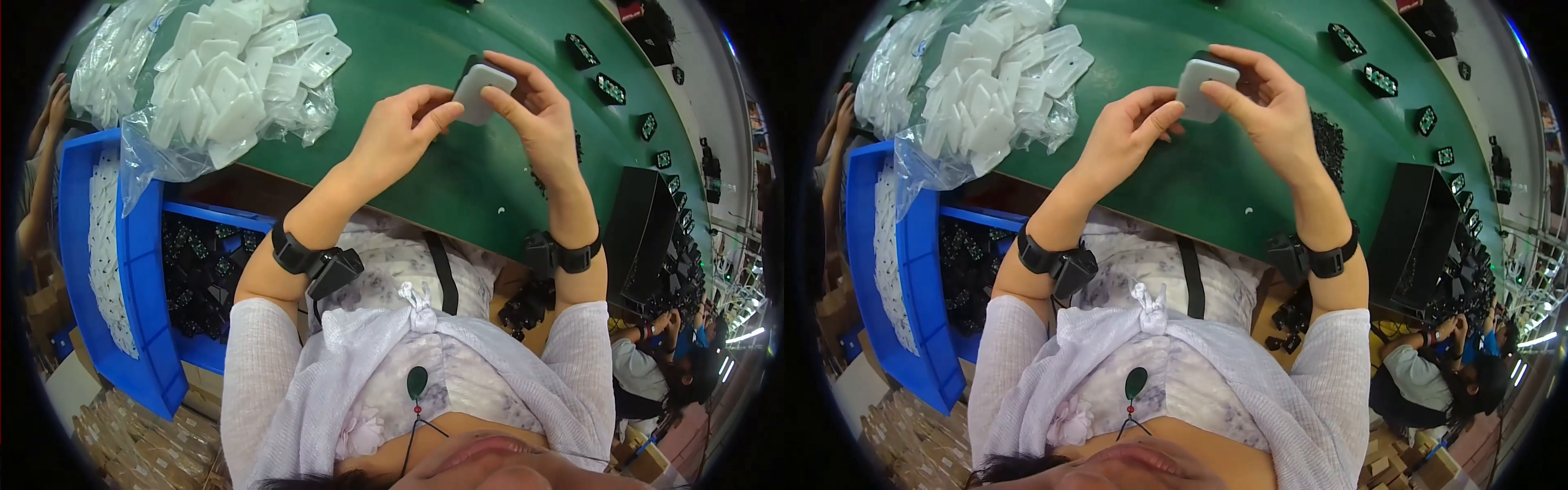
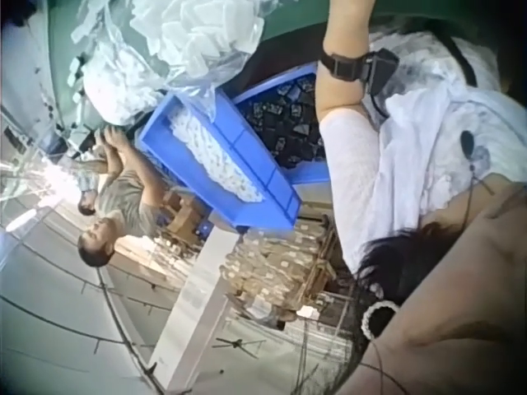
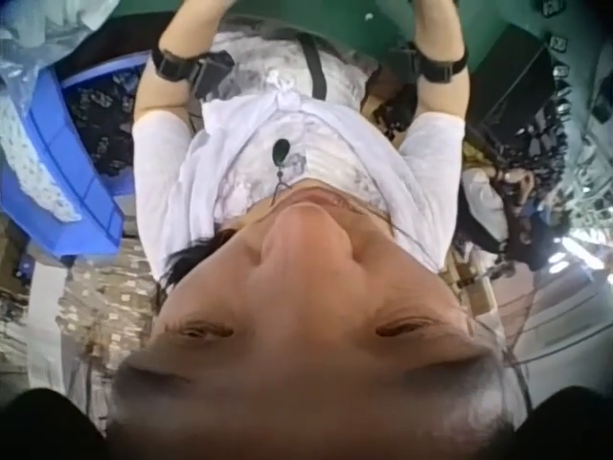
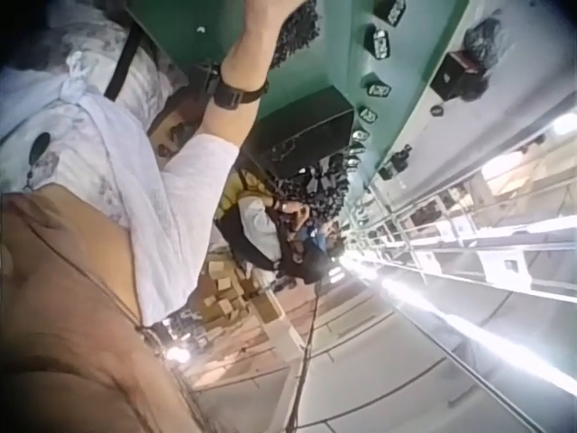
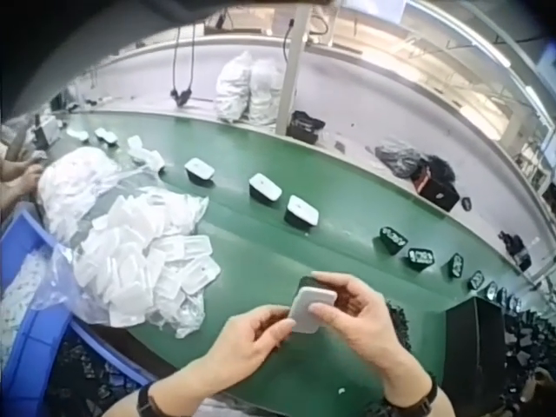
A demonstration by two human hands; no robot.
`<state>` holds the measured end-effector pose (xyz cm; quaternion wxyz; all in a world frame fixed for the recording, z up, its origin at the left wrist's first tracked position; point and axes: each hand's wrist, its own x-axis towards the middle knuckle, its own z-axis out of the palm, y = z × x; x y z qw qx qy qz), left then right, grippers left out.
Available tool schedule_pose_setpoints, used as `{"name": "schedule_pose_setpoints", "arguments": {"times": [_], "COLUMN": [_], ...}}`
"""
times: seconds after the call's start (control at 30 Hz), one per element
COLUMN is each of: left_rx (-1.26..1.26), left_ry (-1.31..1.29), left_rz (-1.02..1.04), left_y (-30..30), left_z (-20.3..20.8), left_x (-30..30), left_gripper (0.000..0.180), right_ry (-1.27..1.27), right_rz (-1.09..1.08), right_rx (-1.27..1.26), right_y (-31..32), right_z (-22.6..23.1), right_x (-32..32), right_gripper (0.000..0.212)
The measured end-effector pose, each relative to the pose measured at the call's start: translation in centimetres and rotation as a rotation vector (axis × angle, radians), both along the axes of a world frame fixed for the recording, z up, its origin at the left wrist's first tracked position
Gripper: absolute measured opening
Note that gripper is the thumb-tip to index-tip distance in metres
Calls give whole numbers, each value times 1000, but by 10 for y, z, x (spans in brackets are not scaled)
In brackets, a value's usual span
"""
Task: Assembling small electronic components on a factory production line.
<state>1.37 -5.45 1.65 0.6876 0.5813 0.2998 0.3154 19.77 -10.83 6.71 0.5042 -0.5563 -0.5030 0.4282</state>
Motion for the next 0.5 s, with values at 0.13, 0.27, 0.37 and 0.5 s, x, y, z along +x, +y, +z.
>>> {"name": "schedule_pose_setpoints", "arguments": {"times": [0.13, 0.27, 0.37, 0.5], "left_rx": [1185, 1288, 1297, 1263], "left_ry": [705, 1053, 1147, 1084], "left_rz": [463, 490, 401, 275], "left_y": [37, 76, 84, 89], "left_z": [6, 1, 6, 13], "left_x": [-32, -55, -67, -66], "left_gripper": [28, 29, 32, 35], "right_ry": [-278, -573, -718, -786], "right_rz": [-119, -67, 77, 265], "right_rx": [121, 92, 16, -92], "right_y": [34, 83, 126, 170], "right_z": [3, -5, -10, -37], "right_x": [39, 109, 142, 184], "right_gripper": [45, 32, 33, 44]}}
